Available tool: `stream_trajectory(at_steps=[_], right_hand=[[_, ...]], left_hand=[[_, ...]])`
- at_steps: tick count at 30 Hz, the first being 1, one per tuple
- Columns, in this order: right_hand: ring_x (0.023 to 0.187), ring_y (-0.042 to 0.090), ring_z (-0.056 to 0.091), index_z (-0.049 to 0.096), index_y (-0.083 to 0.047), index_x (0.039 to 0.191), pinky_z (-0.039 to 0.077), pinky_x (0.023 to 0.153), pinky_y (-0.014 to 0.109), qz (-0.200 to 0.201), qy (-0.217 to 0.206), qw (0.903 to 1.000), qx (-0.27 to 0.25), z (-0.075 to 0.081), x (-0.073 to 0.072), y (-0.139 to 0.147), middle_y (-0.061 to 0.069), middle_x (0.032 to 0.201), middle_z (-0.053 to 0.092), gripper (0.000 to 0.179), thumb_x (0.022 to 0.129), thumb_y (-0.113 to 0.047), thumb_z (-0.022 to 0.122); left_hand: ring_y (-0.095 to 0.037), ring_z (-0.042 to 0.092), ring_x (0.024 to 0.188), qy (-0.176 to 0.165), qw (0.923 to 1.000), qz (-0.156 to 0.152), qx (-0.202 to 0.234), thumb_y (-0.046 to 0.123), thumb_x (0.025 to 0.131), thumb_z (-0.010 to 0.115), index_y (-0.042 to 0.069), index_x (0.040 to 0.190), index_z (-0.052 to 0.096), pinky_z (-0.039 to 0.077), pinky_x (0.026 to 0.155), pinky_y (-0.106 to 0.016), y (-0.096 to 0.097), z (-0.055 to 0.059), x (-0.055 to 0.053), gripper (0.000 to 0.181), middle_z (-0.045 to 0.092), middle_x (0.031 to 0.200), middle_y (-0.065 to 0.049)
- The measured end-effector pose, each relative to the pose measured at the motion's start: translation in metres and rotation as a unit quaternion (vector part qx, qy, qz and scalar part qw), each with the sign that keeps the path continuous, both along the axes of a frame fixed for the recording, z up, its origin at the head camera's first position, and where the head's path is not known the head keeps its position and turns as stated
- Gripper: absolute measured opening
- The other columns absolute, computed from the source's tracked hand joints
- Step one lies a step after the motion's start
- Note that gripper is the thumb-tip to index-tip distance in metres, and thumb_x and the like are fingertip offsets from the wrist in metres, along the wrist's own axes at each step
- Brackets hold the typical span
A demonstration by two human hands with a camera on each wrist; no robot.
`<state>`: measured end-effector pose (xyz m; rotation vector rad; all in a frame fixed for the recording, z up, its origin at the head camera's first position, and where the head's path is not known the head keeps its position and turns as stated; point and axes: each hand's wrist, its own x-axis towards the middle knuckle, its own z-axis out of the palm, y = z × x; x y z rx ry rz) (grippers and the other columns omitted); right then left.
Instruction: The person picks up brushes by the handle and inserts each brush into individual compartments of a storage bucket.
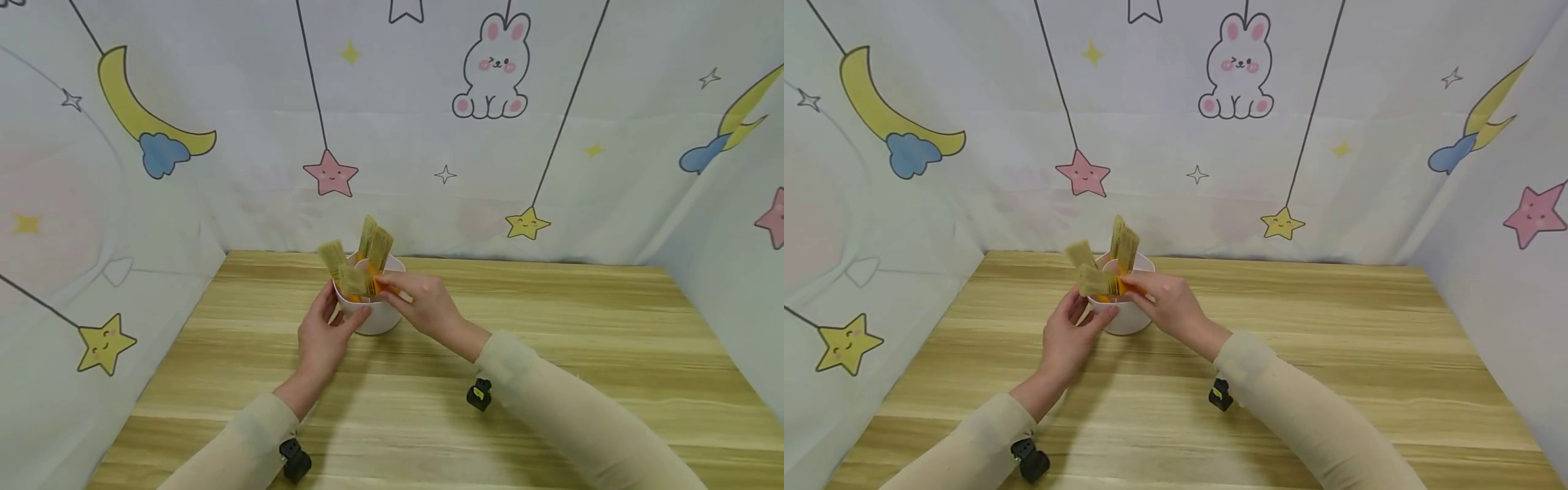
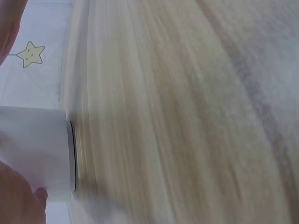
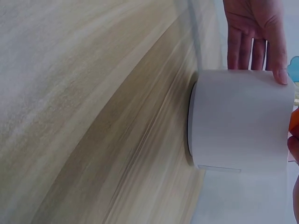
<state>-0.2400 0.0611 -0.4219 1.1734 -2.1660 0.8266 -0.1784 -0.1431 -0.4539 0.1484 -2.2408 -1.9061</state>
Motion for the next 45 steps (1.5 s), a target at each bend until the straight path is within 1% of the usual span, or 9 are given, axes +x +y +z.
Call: stream_trajectory(at_steps=[4,9,17,19,23,29,33,38,45], right_hand=[[0.095,0.023,0.08,0.08,-0.003,0.118,0.067,0.078,0.034,0.0,0.007,1.0,0.007,-0.001,0.0,0.0,0.01,0.112,0.081,0.028,0.091,-0.008,0.086],[0.09,0.02,0.08,0.081,-0.003,0.114,0.067,0.074,0.033,0.0,0.029,0.9994,0.017,-0.001,-0.002,0.0,0.009,0.108,0.081,0.027,0.088,-0.008,0.088],[0.082,0.016,0.078,0.08,-0.005,0.111,0.065,0.069,0.03,-0.004,0.049,0.9961,0.073,0.007,-0.007,0.0,0.005,0.104,0.082,0.027,0.088,-0.016,0.089],[0.082,0.015,0.078,0.08,-0.006,0.111,0.065,0.07,0.029,0.001,0.046,0.995,0.089,0.011,-0.007,0.0,0.005,0.103,0.082,0.026,0.089,-0.017,0.088],[0.083,0.014,0.077,0.081,-0.007,0.111,0.064,0.072,0.026,0.015,0.023,0.9924,0.12,0.017,-0.009,0.001,0.003,0.103,0.082,0.02,0.093,-0.016,0.085],[0.088,0.014,0.077,0.081,-0.01,0.113,0.064,0.074,0.025,0.024,-0.011,0.9838,0.178,0.029,-0.01,0.001,0.002,0.108,0.081,0.016,0.098,-0.017,0.08],[0.091,0.015,0.078,0.081,-0.009,0.115,0.065,0.077,0.027,0.029,-0.006,0.979,0.202,0.033,-0.009,0.003,0.002,0.109,0.081,0.018,0.099,-0.016,0.079],[0.088,0.015,0.077,0.081,-0.01,0.116,0.064,0.075,0.028,0.034,-0.003,0.9764,0.213,0.034,-0.008,0.006,0.002,0.11,0.081,0.016,0.101,-0.014,0.077],[0.083,0.015,0.077,0.078,-0.012,0.114,0.064,0.071,0.028,0.037,0.009,0.9764,0.212,0.034,-0.006,0.009,0.001,0.105,0.081,0.013,0.101,-0.013,0.077]], left_hand=[[-0.028,0.04,0.155,0.001,1.0,-0.001,0.0,0.028,0.094,0.087,0.011,0.167,0.038,0.043,0.122,-0.048,0.0,0.0,0.0,0.09,0.039,0.169,-0.009],[-0.028,0.041,0.154,0.003,1.0,0.002,0.003,0.026,0.093,0.088,0.011,0.167,0.038,0.044,0.122,-0.048,0.0,0.0,-0.001,0.09,0.041,0.169,-0.009],[-0.028,0.041,0.155,0.001,0.9999,0.005,0.012,0.019,0.094,0.086,0.006,0.167,0.034,0.044,0.122,-0.046,0.001,0.001,-0.001,0.091,0.038,0.17,-0.012],[-0.028,0.041,0.155,0.001,0.9999,0.006,0.01,0.019,0.094,0.086,0.006,0.167,0.034,0.045,0.121,-0.046,0.001,0.001,-0.001,0.091,0.038,0.17,-0.013],[-0.028,0.041,0.155,0.0,0.9999,0.005,0.01,0.018,0.094,0.086,0.006,0.167,0.034,0.045,0.121,-0.046,0.001,0.001,0.0,0.091,0.038,0.17,-0.012],[-0.027,0.042,0.154,0.006,0.9999,0.001,0.012,0.018,0.094,0.087,0.008,0.167,0.037,0.045,0.121,-0.046,0.0,0.001,-0.001,0.089,0.04,0.169,-0.012],[-0.027,0.041,0.155,0.004,0.9999,-0.004,0.01,0.019,0.094,0.087,0.008,0.167,0.037,0.045,0.121,-0.046,-0.002,-0.001,-0.002,0.089,0.039,0.17,-0.011],[-0.028,0.04,0.155,-0.006,0.9999,-0.013,0.006,0.022,0.094,0.087,0.009,0.167,0.036,0.044,0.122,-0.047,-0.004,0.0,-0.003,0.09,0.037,0.17,-0.011],[-0.029,0.036,0.158,-0.02,0.9993,-0.031,-0.004,0.028,0.095,0.085,0.008,0.168,0.033,0.043,0.123,-0.048,-0.008,0.002,-0.004,0.092,0.033,0.172,-0.011]])
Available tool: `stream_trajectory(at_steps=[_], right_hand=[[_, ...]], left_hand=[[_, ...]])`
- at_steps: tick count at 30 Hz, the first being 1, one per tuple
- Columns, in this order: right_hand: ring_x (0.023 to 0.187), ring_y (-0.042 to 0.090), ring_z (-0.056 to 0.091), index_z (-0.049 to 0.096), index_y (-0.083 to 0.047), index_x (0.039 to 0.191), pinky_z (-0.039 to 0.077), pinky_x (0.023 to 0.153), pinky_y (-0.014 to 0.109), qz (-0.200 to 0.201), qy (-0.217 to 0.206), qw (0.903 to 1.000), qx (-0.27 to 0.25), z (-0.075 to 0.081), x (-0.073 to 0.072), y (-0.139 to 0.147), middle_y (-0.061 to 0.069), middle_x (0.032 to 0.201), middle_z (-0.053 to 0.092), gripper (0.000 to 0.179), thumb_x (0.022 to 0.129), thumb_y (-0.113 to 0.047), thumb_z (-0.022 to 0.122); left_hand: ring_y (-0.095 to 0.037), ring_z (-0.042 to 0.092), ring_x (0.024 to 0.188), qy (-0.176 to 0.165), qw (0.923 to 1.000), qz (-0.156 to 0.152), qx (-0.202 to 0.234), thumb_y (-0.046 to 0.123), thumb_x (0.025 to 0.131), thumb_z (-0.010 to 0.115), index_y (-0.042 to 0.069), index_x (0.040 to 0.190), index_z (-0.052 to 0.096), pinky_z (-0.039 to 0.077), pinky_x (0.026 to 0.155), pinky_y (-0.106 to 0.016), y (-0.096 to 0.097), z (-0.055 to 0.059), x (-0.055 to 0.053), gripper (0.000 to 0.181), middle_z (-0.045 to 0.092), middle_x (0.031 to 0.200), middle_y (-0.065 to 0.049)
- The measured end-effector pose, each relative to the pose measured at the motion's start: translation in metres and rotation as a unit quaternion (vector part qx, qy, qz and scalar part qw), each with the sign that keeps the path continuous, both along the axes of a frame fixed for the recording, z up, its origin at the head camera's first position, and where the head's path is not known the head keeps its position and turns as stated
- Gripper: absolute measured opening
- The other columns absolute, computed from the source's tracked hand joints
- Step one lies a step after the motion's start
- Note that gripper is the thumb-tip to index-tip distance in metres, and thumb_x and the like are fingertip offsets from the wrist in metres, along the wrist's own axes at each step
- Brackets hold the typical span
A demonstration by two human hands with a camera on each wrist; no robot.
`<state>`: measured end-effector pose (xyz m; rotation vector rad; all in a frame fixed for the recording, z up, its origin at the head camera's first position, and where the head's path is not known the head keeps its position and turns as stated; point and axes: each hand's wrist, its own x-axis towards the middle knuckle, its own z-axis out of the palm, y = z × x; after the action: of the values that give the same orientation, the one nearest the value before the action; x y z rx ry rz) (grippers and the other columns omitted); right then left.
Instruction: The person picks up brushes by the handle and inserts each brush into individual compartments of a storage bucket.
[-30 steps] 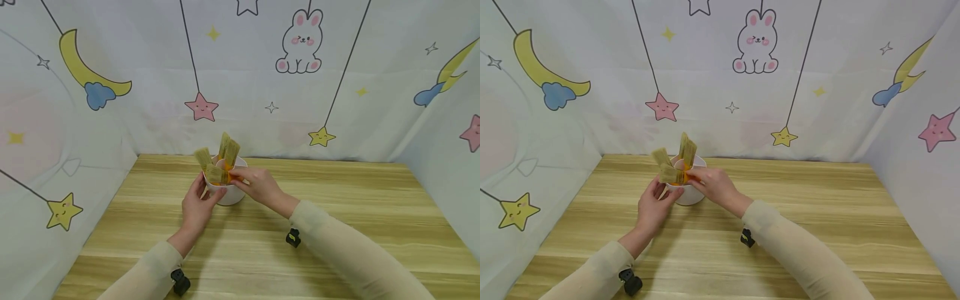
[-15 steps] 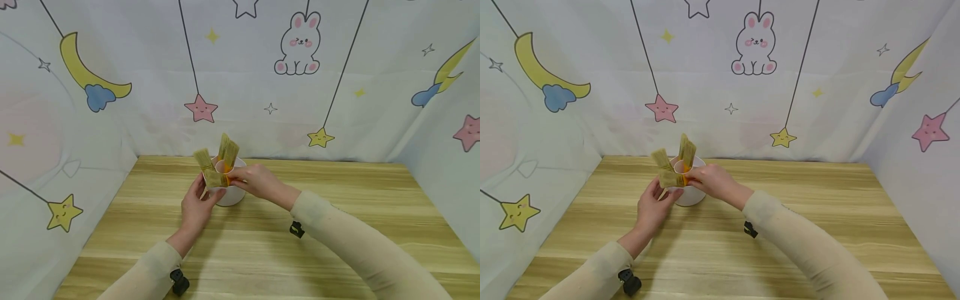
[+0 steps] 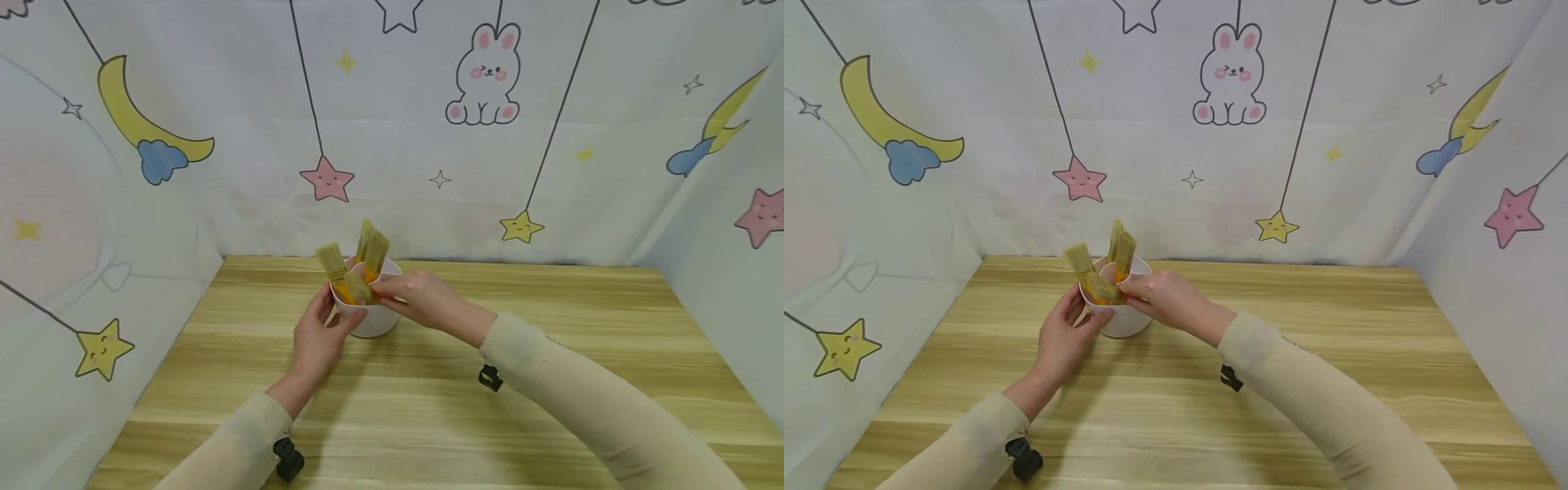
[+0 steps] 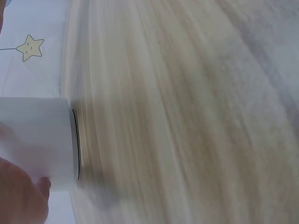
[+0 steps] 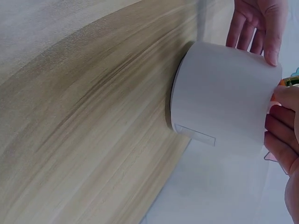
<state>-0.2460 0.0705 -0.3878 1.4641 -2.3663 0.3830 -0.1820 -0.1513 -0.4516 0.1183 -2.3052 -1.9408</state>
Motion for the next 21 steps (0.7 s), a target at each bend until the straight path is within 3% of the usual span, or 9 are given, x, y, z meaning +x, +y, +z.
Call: stream_trajectory(at_steps=[3,6,13,21], right_hand=[[0.081,0.015,0.076,0.076,-0.012,0.112,0.064,0.07,0.028,0.006,0.012,0.9999,-0.008,-0.002,0.0,0.001,0.001,0.103,0.081,0.012,0.1,-0.014,0.078],[0.089,0.016,0.078,0.076,-0.011,0.113,0.065,0.075,0.03,0.007,0.017,0.9997,-0.017,-0.003,0.0,0.003,0.003,0.108,0.081,0.015,0.099,-0.013,0.08],[0.103,0.022,0.079,0.076,-0.008,0.128,0.067,0.083,0.035,0.003,-0.002,0.9992,-0.04,0.0,0.004,0.014,0.008,0.125,0.078,0.033,0.096,-0.012,0.083],[0.112,0.029,0.076,0.073,-0.002,0.134,0.065,0.091,0.041,-0.027,-0.016,0.9987,-0.04,0.004,0.012,0.039,0.015,0.13,0.075,0.042,0.096,-0.014,0.083]], left_hand=[[-0.028,0.034,0.159,-0.005,1.0,-0.007,-0.004,0.029,0.095,0.085,0.008,0.169,0.032,0.044,0.122,-0.048,-0.002,0.001,-0.001,0.093,0.031,0.173,-0.011],[-0.028,0.033,0.159,-0.006,0.9998,-0.017,-0.006,0.03,0.096,0.085,0.009,0.169,0.031,0.044,0.122,-0.048,-0.003,0.002,-0.003,0.094,0.03,0.174,-0.01],[-0.028,0.03,0.16,-0.008,0.999,-0.037,-0.022,0.034,0.096,0.083,0.013,0.17,0.029,0.043,0.122,-0.048,-0.008,0.003,-0.005,0.094,0.028,0.175,-0.007],[-0.031,0.033,0.159,-0.042,0.9954,-0.043,-0.074,0.042,0.095,0.083,0.014,0.172,0.024,0.044,0.121,-0.049,-0.017,0.008,-0.001,0.101,0.025,0.176,-0.008]])
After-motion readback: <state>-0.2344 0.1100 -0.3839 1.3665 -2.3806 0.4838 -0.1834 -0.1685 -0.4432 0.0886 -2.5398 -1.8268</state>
